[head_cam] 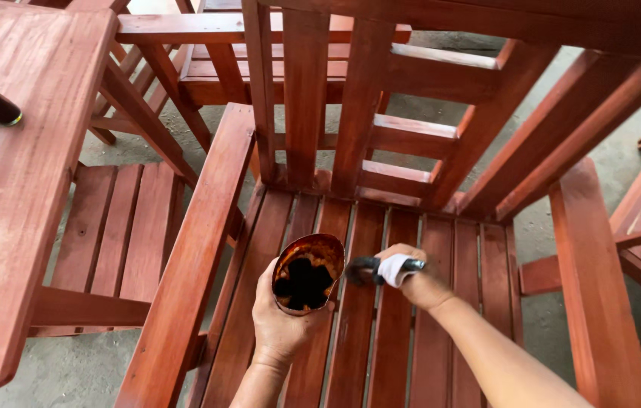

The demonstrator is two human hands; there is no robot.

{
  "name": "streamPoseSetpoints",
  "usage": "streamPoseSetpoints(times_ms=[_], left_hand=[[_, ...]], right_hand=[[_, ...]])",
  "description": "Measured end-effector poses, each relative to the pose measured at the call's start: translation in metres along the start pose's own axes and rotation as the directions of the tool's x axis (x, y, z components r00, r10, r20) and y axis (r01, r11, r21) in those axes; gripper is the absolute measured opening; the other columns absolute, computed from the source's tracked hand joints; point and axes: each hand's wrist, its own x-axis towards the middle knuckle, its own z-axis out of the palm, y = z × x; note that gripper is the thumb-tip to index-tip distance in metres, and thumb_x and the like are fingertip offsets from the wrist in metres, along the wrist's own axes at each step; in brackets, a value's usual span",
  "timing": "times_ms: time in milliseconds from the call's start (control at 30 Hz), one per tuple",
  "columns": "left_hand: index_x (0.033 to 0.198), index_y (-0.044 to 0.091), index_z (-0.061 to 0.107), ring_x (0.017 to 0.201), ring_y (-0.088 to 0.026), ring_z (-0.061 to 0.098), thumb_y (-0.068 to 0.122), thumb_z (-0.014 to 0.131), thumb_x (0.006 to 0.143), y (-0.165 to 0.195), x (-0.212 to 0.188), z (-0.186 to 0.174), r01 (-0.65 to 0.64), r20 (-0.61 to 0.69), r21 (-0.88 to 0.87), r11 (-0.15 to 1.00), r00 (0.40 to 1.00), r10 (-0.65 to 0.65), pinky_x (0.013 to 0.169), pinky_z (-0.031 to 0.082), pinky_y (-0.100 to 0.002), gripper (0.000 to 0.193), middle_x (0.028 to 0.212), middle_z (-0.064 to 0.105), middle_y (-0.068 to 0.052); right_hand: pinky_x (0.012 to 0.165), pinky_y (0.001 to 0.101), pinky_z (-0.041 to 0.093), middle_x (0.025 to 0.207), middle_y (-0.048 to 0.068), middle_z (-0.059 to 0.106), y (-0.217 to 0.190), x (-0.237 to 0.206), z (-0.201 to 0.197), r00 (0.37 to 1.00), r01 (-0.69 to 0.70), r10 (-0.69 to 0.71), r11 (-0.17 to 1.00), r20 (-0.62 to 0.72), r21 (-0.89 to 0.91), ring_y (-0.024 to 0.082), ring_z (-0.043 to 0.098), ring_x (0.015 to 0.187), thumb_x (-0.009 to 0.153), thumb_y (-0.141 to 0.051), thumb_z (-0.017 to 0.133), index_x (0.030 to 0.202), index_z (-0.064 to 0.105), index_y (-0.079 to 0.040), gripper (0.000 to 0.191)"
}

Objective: The person holds a can of wood stain in one hand and a brush in the other, brushing stain onto the slats and frame of a wooden chair. They work over the seat, armrests and backrest, reloading the brush from the can as they coat different parts of the chair.

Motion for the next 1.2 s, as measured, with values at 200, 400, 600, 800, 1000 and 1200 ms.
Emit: streamPoseSetpoints(times_ms=[200, 400, 600, 800, 1000, 1200], left_hand=[[0.136, 0.007, 0.054, 0.119, -0.020, 0.062, 0.011, 0.095, 0.053, -0.009, 0.017, 0.001, 0.007, 0.005, 0.100, 0.995, 1.000, -0.008, 0.099, 0.055, -0.034, 0.092, 0.127, 0.060, -0.009], [0.135, 0.005, 0.054, 0.117, -0.022, 0.065, 0.009, 0.094, 0.052, -0.023, 0.020, 0.008, -0.040, -0.022, 0.053, 0.998, 0.999, 0.041, 0.100, 0.055, -0.035, 0.092, 0.126, 0.064, -0.010], [0.137, 0.005, 0.051, 0.118, -0.021, 0.065, 0.008, 0.093, 0.053, -0.027, 0.012, 0.007, 0.018, 0.019, -0.065, 0.998, 1.000, -0.017, 0.100, 0.057, -0.034, 0.094, 0.126, 0.064, -0.008], [0.137, 0.006, 0.052, 0.119, -0.021, 0.065, 0.012, 0.098, 0.053, -0.013, -0.005, 0.003, -0.027, 0.019, 0.069, 0.997, 0.999, 0.026, 0.102, 0.055, -0.034, 0.096, 0.127, 0.066, -0.008], [0.138, 0.007, 0.049, 0.120, -0.021, 0.065, 0.015, 0.097, 0.052, 0.004, -0.029, -0.005, -0.025, 0.062, 0.009, 1.000, 0.998, 0.024, 0.101, 0.056, -0.034, 0.099, 0.128, 0.065, -0.007], [0.138, 0.007, 0.050, 0.121, -0.021, 0.063, 0.014, 0.098, 0.052, 0.019, -0.058, -0.016, -0.020, 0.085, 0.005, 1.000, 0.996, 0.020, 0.102, 0.055, -0.035, 0.099, 0.128, 0.063, -0.007]], right_hand=[[0.082, 0.0279, 0.057, 0.101, 0.008, 0.076, -0.014, 0.051, -0.022, 0.962, 0.208, -0.268, 0.841, -0.050, -0.500, 0.017, 0.072, 0.091, 0.085, 0.002, 0.067, 0.096, 0.074, -0.005, 0.015], [0.089, 0.0308, 0.056, 0.107, 0.010, 0.074, -0.033, 0.066, -0.024, 0.899, 0.308, -0.438, 0.633, -0.001, -0.710, 0.021, 0.071, 0.101, 0.077, 0.001, 0.072, 0.090, 0.072, -0.007, 0.016], [0.086, 0.0275, 0.055, 0.105, 0.006, 0.077, -0.012, 0.050, -0.013, 0.956, 0.081, -0.255, 0.709, -0.147, -0.700, 0.019, 0.073, 0.098, 0.084, 0.000, 0.069, 0.090, 0.077, -0.011, 0.015], [0.090, 0.0297, 0.057, 0.104, 0.004, 0.078, -0.011, -0.018, 0.031, 0.984, 0.006, -0.112, 0.795, -0.137, -0.607, 0.019, 0.074, 0.100, 0.086, -0.010, 0.073, 0.088, 0.075, -0.015, 0.006], [0.101, 0.0345, 0.051, 0.100, 0.004, 0.079, -0.019, -0.120, 0.087, 0.992, -0.079, -0.002, 0.776, -0.128, -0.626, 0.020, 0.074, 0.105, 0.077, -0.009, 0.079, 0.088, 0.076, -0.018, 0.015], [0.098, 0.0357, 0.054, 0.117, 0.007, 0.075, 0.026, -0.225, 0.110, 0.998, -0.055, 0.057, 0.812, -0.015, -0.581, 0.027, 0.068, 0.113, 0.070, -0.001, 0.085, 0.080, 0.079, -0.012, 0.015]])
